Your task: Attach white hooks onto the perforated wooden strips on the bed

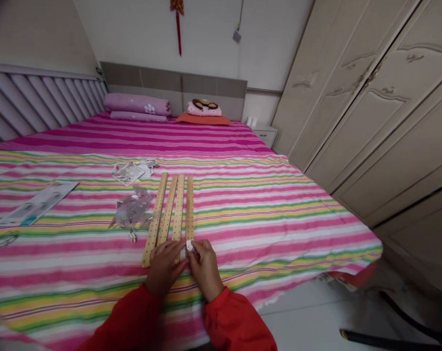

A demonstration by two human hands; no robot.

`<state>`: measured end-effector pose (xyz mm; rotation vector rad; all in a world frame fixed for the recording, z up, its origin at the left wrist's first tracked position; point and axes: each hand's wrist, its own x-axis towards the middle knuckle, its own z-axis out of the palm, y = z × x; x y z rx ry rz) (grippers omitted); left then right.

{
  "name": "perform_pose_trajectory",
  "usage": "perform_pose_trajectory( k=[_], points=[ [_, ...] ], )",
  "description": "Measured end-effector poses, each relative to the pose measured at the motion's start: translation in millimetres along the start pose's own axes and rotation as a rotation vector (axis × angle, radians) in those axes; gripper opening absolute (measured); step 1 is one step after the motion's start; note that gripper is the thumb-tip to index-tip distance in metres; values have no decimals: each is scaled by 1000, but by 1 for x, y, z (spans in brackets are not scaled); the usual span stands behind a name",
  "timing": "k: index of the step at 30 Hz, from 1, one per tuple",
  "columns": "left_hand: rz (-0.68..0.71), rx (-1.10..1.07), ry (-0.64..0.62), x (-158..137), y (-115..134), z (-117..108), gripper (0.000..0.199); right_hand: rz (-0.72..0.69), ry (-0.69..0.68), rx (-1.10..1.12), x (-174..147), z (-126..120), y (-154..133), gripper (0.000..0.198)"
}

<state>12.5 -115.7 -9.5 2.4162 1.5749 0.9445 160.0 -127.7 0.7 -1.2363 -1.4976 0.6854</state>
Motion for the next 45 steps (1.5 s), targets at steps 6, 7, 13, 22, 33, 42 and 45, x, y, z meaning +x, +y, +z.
perform_pose_trajectory(
  k=[6, 7, 13, 22, 33, 42, 45],
  points=[
    [-20, 26, 2, 3, 3, -2, 39, 15, 31, -74, 4, 5, -3, 22],
    [-23, 31, 2, 3, 3, -2, 39, 24, 42, -75, 4, 7, -3, 22],
    [-11, 66, 6, 4, 4, 1, 40, 60, 101, -67, 7, 11, 0, 19],
    [-10, 122, 23, 5, 10, -2, 37, 21, 131, -121, 5, 15, 1, 17],
    [-26, 190, 56, 3, 15, -5, 35, 49, 130, -88, -1, 8, -7, 25],
    [-13, 212, 71, -3, 18, 1, 32, 306, 167, 342, 5, 15, 13, 22],
    [-2, 204, 56, -1, 17, 1, 31, 395, 139, 454, 12, 17, 14, 22]
  ],
)
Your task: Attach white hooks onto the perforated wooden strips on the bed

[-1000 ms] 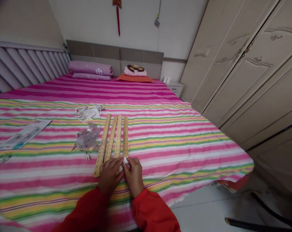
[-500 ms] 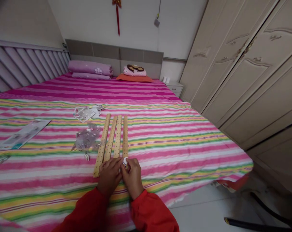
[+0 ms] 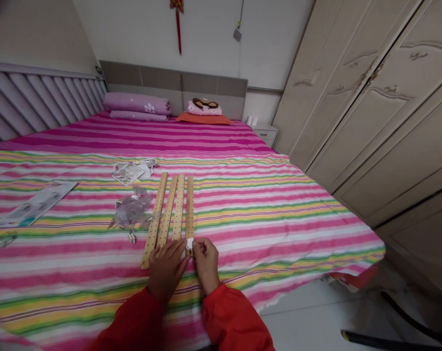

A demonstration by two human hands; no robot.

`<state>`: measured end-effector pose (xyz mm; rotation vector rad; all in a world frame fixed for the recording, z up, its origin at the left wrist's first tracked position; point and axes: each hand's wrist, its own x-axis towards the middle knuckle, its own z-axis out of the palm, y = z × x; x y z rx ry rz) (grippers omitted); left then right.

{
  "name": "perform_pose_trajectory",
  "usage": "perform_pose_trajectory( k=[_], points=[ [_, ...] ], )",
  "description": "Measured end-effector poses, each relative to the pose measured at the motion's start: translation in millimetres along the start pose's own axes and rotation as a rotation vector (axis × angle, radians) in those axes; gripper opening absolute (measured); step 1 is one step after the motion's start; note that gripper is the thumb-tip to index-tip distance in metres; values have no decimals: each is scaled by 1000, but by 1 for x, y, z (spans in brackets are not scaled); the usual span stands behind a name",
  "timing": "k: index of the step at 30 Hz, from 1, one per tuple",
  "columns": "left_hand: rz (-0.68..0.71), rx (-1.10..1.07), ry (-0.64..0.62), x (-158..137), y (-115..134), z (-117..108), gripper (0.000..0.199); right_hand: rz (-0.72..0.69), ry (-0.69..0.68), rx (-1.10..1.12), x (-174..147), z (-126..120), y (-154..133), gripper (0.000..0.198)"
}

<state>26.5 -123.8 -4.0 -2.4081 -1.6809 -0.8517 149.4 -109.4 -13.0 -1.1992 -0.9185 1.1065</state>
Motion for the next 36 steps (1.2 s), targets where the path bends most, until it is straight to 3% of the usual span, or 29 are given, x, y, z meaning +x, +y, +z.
perform_pose_trajectory(
  k=[13, 21, 28, 36],
  points=[
    [-35, -11, -13, 5, 4, -3, 27, 35, 70, -30, 14, 3, 3, 18],
    [-11, 47, -8, 8, 4, -3, 25, 257, -4, 33, 22, -1, -2, 23],
    [86, 68, -23, 1, -5, 9, 32, 242, -4, 47, 23, 0, 3, 25],
    [41, -1, -18, 1, -4, 10, 35, 209, -50, 88, 19, -2, -1, 31]
  ],
)
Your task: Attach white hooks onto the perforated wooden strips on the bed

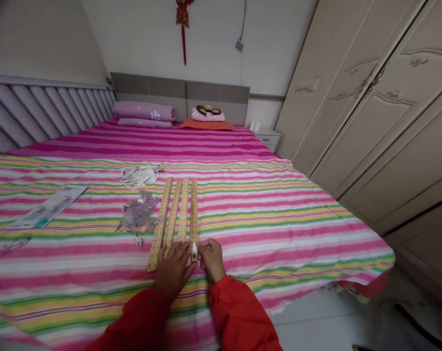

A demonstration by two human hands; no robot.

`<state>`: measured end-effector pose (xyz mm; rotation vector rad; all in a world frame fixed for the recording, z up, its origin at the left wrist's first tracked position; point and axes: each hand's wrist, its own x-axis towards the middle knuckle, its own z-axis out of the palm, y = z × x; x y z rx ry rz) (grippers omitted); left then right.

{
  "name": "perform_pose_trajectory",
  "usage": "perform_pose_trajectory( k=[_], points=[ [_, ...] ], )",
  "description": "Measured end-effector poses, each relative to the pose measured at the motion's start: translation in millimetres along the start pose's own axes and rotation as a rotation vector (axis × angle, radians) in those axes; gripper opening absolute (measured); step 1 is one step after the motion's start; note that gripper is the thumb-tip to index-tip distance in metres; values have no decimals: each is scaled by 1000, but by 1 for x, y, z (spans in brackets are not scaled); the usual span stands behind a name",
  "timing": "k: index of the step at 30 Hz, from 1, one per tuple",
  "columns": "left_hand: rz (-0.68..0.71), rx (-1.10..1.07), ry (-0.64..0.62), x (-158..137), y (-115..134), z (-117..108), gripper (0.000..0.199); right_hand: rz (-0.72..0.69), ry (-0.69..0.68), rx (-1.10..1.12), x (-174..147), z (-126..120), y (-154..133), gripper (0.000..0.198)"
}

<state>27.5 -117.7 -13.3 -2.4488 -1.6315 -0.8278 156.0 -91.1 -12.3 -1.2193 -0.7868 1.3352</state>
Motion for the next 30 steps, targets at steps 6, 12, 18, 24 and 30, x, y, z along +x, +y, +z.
perform_pose_trajectory(
  k=[6, 12, 18, 24, 30],
  points=[
    [11, -198, 107, 6, -36, -28, 35, -25, -19, 38, -6, -1, -4, 39],
    [-309, -203, 332, -4, -121, -40, 37, -58, -7, 51, -7, -2, 0, 38],
    [-320, -112, 263, -5, -143, -29, 37, -62, -21, 71, -7, -5, 2, 36],
    [-324, -80, 300, 0, -129, -29, 29, -58, -19, 62, -8, -5, 1, 36],
    [-312, -95, 296, 1, -129, -28, 20, -69, 7, 57, -11, -2, -2, 34]
  ],
)
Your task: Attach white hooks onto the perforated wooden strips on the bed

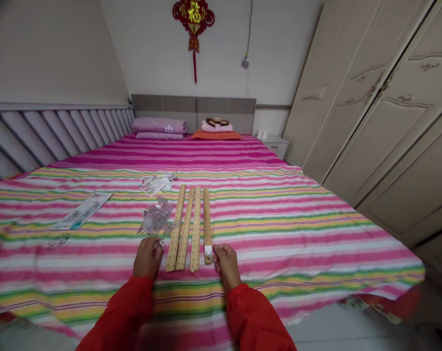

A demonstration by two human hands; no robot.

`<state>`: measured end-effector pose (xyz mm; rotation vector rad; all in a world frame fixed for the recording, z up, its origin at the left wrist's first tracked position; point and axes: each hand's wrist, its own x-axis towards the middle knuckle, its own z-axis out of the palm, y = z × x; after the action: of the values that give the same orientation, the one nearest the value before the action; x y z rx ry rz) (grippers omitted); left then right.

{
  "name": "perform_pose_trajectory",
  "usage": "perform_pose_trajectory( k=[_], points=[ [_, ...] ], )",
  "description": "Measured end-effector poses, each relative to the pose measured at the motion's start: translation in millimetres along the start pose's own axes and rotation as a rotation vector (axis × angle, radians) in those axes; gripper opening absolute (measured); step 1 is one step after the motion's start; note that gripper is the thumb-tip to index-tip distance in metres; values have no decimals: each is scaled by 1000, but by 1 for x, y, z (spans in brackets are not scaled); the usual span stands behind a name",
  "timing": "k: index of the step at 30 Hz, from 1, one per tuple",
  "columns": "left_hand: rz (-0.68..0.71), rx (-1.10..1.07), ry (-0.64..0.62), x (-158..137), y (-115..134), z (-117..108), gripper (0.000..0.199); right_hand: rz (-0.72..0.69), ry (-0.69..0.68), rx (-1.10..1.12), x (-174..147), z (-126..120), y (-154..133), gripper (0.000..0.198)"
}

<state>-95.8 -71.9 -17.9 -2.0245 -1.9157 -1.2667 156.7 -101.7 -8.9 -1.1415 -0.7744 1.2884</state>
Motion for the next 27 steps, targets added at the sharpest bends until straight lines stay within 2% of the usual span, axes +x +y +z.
perform_pose_trajectory(
  k=[3, 5, 11, 13, 15, 19, 21, 27],
  points=[
    [1, -96, 7, -2, -3, 2, 22, -1, -2, -3, 0, 0, 0, 34],
    [-58, -169, 35, -3, -6, 1, 24, -4, -9, -2, 1, -1, 0, 34],
    [-441, -359, 112, 5, -17, -2, 32, 7, -17, 5, 1, -2, 0, 33],
    [-500, -379, 133, 8, -17, -4, 32, 10, -18, 10, 1, -2, 1, 32],
    [-463, -334, 166, 10, -13, -7, 30, 11, -20, 14, 2, -2, 1, 32],
    [-179, -286, 205, 10, -1, -11, 20, 13, -26, 16, 2, -2, 1, 30],
    [-147, -346, 225, 10, 1, -9, 18, 14, -26, 15, 2, -3, 2, 29],
    [-593, -718, 376, 16, 1, 4, 23, 16, -28, 11, 2, -3, 2, 28]
  ],
)
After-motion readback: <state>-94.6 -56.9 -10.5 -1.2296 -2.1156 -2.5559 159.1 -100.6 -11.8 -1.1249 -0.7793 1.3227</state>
